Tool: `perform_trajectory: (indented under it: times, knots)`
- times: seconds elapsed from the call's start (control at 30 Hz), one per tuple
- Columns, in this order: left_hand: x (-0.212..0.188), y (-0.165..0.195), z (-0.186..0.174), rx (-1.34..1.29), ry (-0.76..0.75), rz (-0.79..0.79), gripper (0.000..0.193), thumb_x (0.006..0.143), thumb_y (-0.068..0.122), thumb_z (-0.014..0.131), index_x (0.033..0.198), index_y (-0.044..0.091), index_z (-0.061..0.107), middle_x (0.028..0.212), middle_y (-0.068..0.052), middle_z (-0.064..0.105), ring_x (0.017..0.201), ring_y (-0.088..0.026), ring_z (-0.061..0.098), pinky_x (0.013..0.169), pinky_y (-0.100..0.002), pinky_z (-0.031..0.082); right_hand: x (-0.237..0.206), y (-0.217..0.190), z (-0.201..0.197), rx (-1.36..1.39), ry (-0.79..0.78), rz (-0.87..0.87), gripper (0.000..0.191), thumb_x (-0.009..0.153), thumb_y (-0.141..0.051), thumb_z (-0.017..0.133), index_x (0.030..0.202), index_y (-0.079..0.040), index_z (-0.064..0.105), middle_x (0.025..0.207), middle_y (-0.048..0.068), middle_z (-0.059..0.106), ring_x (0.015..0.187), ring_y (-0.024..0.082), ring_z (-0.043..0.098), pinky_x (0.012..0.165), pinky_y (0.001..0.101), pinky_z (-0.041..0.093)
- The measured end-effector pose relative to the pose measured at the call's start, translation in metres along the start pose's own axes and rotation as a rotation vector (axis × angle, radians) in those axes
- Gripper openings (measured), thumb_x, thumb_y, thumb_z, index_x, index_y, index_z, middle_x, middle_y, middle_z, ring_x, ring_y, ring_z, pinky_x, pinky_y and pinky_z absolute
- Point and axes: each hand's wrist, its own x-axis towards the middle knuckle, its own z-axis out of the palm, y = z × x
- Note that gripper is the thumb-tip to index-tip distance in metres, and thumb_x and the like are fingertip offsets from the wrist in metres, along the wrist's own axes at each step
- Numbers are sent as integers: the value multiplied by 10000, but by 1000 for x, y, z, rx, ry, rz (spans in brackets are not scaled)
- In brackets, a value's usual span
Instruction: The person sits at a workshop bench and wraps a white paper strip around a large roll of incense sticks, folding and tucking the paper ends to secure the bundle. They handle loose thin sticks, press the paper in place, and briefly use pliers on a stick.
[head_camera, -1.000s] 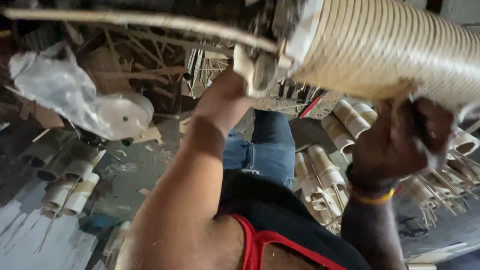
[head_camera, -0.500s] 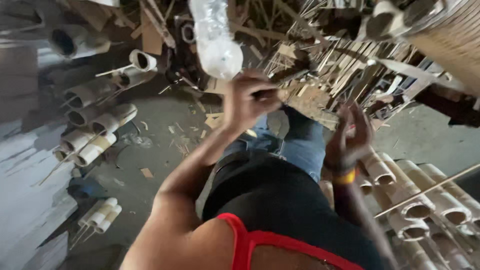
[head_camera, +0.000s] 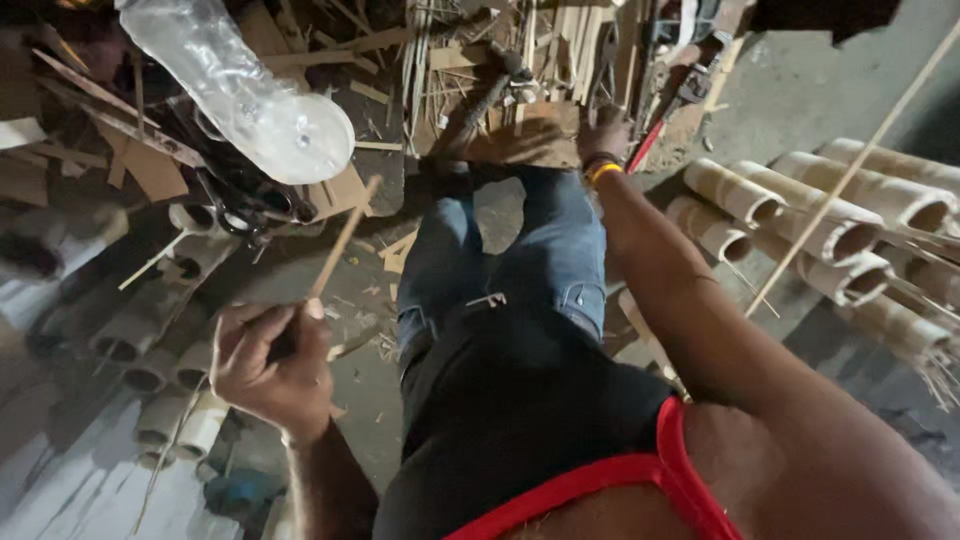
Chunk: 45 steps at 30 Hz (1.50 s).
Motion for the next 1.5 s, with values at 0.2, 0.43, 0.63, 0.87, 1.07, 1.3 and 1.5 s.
perform_trajectory:
  times: [0.2,0.43,0.63,0.87,1.07,1.3,1.5]
  knots:
    - [1,7,23,202,-104,-15,210,871,-28,880,997,25,721,965,-69,684,856,-175,678,720,-271,528,32,18,47,275,-155,451,611,879,-405,659,1328,3,590,1200,201,710,1082,354,708,896,465,566]
    - [30,14,35,228,-106,207,236,802,67,871,998,62,740,1035,-89,695,920,-219,703,777,-319,592,32,14,28,432,-368,475,529,910,-284,621,1375,-35,582,1228,184,673,1089,338,699,936,457,567]
    - [51,29,55,-35,0,163,184,810,10,881,916,23,731,900,-40,668,746,-110,656,630,-252,526,14,2,-15,1186,-567,425,492,937,-180,589,1416,-68,576,1252,169,641,1095,323,691,970,451,567]
    - [97,67,68,-133,19,336,179,824,-1,881,934,19,740,905,-37,647,760,-132,636,647,-275,532,-92,-5,-67,1832,-1062,216,496,969,-59,551,1463,-105,568,1280,152,604,1102,307,681,1011,443,568]
    - [116,75,107,-110,-34,469,185,837,26,873,994,47,778,941,-40,665,789,-134,673,656,-274,569,-143,-13,-144,1129,-1127,-330,682,933,14,572,1569,-124,367,1555,67,405,1295,211,525,1002,356,514]
    - [126,85,139,-188,-125,567,182,870,97,920,989,55,789,930,-39,677,710,-107,659,581,-218,575,-152,-49,-212,908,-1115,-596,931,876,146,578,1676,-66,149,1779,99,108,1604,207,149,1211,353,279]
    - [117,92,153,-286,-269,741,164,915,72,841,1043,19,754,1018,-70,667,864,-147,696,693,-237,646,-150,-59,-222,954,-1150,-518,941,870,133,587,1659,-79,120,1765,107,107,1589,234,215,1239,433,308]
